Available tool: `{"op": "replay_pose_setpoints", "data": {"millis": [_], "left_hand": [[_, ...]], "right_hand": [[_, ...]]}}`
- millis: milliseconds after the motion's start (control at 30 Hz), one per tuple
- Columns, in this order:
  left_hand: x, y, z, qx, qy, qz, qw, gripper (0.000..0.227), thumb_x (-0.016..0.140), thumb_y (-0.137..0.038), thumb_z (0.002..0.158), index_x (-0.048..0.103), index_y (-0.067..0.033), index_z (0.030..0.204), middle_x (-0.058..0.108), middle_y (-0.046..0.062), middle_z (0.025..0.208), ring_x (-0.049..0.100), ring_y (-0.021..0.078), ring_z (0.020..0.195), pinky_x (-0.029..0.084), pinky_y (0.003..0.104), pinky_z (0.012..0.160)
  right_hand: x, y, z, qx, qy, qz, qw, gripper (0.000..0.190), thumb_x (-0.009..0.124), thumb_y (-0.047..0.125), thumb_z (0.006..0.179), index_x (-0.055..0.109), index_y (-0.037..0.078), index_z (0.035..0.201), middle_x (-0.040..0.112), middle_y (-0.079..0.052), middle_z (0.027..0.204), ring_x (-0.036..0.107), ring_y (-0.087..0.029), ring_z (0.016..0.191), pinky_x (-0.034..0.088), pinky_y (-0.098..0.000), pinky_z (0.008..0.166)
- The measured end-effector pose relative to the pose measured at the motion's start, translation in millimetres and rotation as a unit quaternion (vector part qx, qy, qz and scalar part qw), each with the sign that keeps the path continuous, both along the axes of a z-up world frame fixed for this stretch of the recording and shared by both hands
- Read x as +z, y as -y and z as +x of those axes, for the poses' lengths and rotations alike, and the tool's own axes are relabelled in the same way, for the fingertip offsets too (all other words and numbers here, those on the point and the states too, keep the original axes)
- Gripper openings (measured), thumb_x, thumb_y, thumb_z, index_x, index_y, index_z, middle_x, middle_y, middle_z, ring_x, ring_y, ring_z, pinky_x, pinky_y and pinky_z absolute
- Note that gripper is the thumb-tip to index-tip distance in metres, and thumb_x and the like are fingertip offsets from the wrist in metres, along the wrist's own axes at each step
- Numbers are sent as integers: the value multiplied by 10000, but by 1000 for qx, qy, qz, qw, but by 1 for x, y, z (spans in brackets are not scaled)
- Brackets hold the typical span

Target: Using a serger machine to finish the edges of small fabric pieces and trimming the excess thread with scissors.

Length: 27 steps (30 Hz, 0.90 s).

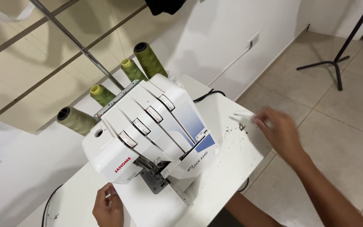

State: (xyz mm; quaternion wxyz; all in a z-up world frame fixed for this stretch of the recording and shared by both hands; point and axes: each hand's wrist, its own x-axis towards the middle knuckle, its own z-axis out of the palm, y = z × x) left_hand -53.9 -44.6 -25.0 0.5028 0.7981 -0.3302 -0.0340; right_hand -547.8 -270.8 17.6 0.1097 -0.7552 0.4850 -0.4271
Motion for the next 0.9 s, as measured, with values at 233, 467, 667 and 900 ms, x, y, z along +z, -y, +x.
{"op": "replay_pose_setpoints", "data": {"millis": [233, 467, 667, 900], "left_hand": [[8, 2, 3, 13, -21, 15, 1000, 278, 625, -256, 1085, 798, -153, 1275, 815, 25, 1069, 709, 199, 867, 568, 297, 819], [-29, 6, 54, -40, -53, 80, 995, 308, 529, -75, 1005, 789, -105, 1167, 794, 68, 1071, 739, 188, 1038, 562, 316, 816], [7, 4, -10, 43, -29, 30, 998, 249, 634, -201, 1103, 772, -71, 1265, 783, 102, 1093, 698, 239, 952, 551, 332, 836], [-50, 11, 47, 14, -42, 20, 999, 216, 616, -127, 1097, 782, -79, 1228, 791, 177, 1124, 737, 256, 973, 558, 340, 786]], "right_hand": [[-3, 88, 43, 158, -55, 36, 985, 75, 792, 63, 973, 804, 106, 1033, 837, -77, 889, 802, -168, 754, 701, -256, 670], [-64, -9, 59, 179, -255, 185, 932, 611, 574, 360, 1003, 448, 279, 1596, 384, 7, 1710, 347, -263, 1591, 324, -492, 1281], [-39, -142, 81, 432, -150, -91, 885, 564, 389, 427, 1213, 386, 134, 1695, 400, -47, 1774, 332, -208, 1657, 202, -440, 1365], [-3, -90, 36, 392, -232, 61, 888, 1001, 109, 824, 989, 132, 156, 1735, 111, -30, 1852, 34, -267, 1689, -44, -546, 1313]]}}
